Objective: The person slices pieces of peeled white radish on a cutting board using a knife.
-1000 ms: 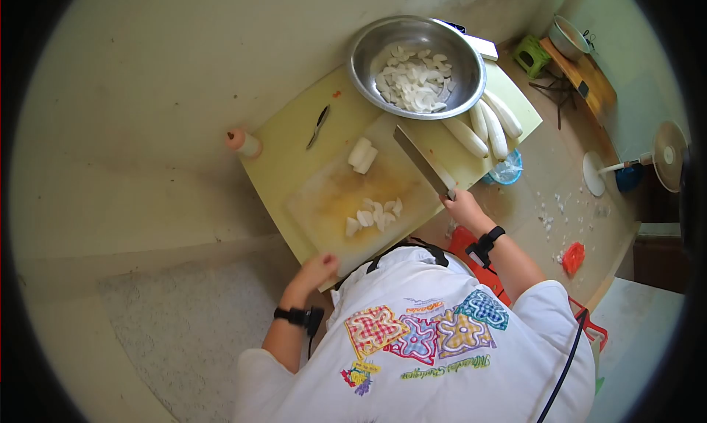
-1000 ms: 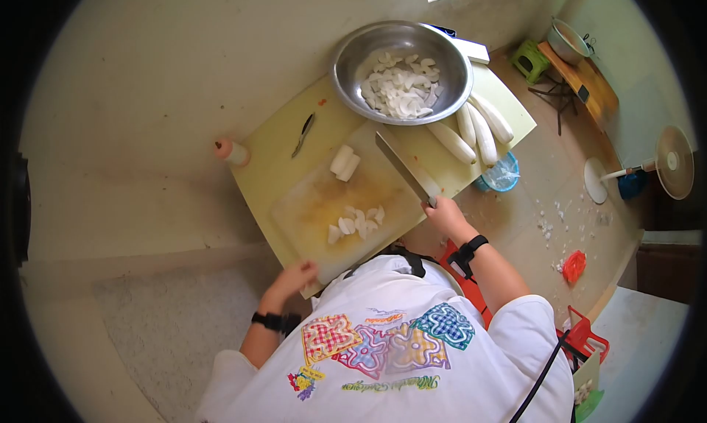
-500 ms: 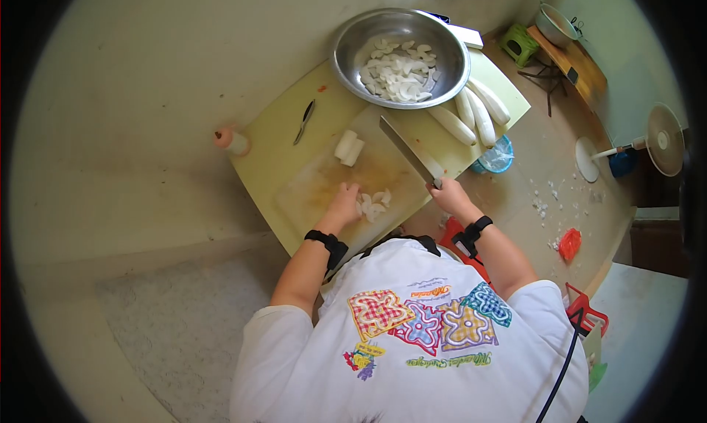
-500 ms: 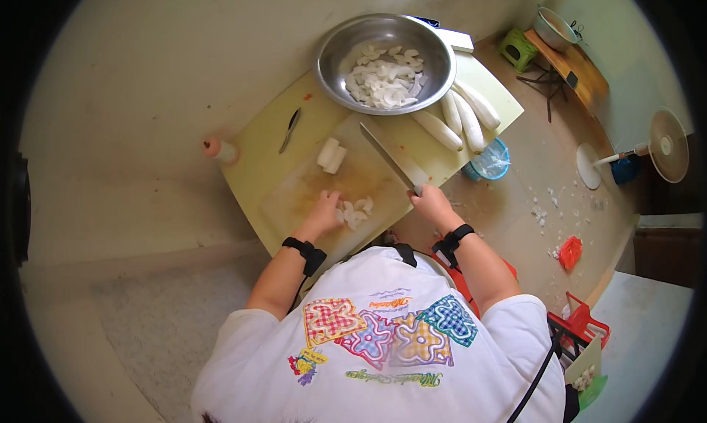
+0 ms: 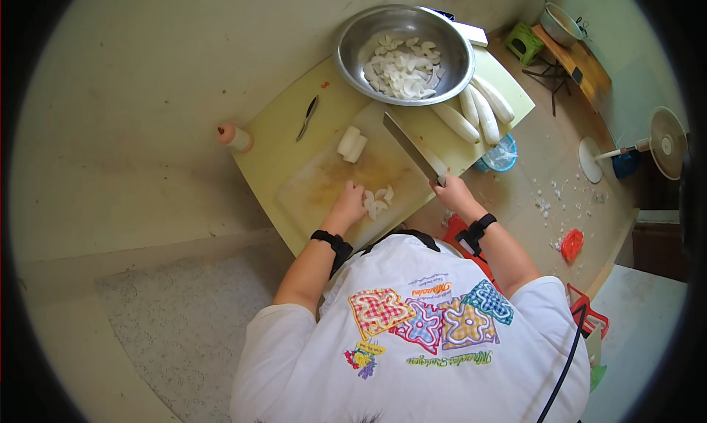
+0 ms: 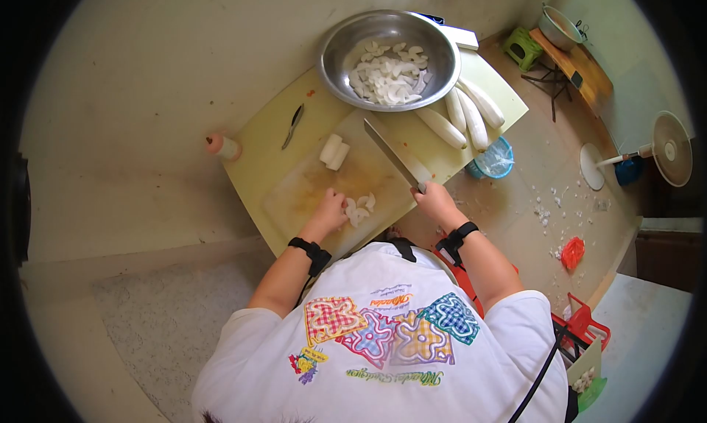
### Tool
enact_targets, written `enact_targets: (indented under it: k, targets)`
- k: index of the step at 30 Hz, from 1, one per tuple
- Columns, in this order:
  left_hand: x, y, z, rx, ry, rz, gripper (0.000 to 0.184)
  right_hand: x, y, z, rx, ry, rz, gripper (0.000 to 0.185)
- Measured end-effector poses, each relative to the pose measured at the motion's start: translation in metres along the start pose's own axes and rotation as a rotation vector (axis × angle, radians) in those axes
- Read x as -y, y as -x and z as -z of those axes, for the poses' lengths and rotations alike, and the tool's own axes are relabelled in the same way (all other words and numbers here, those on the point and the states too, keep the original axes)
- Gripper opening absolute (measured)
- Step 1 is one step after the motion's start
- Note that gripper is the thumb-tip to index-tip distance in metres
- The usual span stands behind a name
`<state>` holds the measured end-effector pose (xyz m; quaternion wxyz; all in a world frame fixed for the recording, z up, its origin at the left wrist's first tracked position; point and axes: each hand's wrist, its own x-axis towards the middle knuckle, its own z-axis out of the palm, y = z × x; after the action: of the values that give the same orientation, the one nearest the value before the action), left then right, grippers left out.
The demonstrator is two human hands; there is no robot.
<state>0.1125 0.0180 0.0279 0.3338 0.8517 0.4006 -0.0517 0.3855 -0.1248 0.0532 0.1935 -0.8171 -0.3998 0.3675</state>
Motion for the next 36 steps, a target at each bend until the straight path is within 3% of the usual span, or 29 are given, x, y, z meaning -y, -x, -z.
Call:
enact_targets:
  k: [10, 23, 26, 29, 30, 33, 35, 36]
  targets:
    - [-0.01, -0.008, -0.004, -0.029, -0.019, 0.123, 0.018, 0.003, 0.002, 0.005, -0.015, -0.013, 0.018, 0.04]
    - [0.004, -0.003, -0.018, -0.107, -0.015, -0.014, 0.013, 0.0, 0.0, 0.003, -0.016, -0.044, 0.042, 0.038]
    - [0.008, -0.008, -0.014, -0.076, 0.074, 0.036, 0.011, 0.005, 0.002, 0.006, -0.014, -0.038, 0.009, 0.039]
    - [0.008, -0.017, -0.006, -0.2, 0.212, 0.068, 0.011, 0.006, 0.003, 0.006, 0.0, -0.058, -0.004, 0.039]
    - [0.008, -0.026, -0.002, -0.166, 0.362, 0.106, 0.012, 0.005, 0.002, 0.005, -0.004, -0.058, 0.003, 0.039]
    - [-0.029, -0.051, 0.05, -0.053, 0.795, 0.196, 0.012, 0.0, 0.001, 0.001, -0.039, -0.027, 0.003, 0.039]
    - [-0.058, -0.085, 0.094, -0.051, 0.843, 0.092, 0.013, 0.002, 0.002, 0.002, -0.018, -0.057, 0.008, 0.04]
    - [-0.075, -0.106, 0.117, -0.106, 0.876, 0.052, 0.022, 0.002, 0.001, 0.002, -0.011, -0.057, 0.003, 0.04]
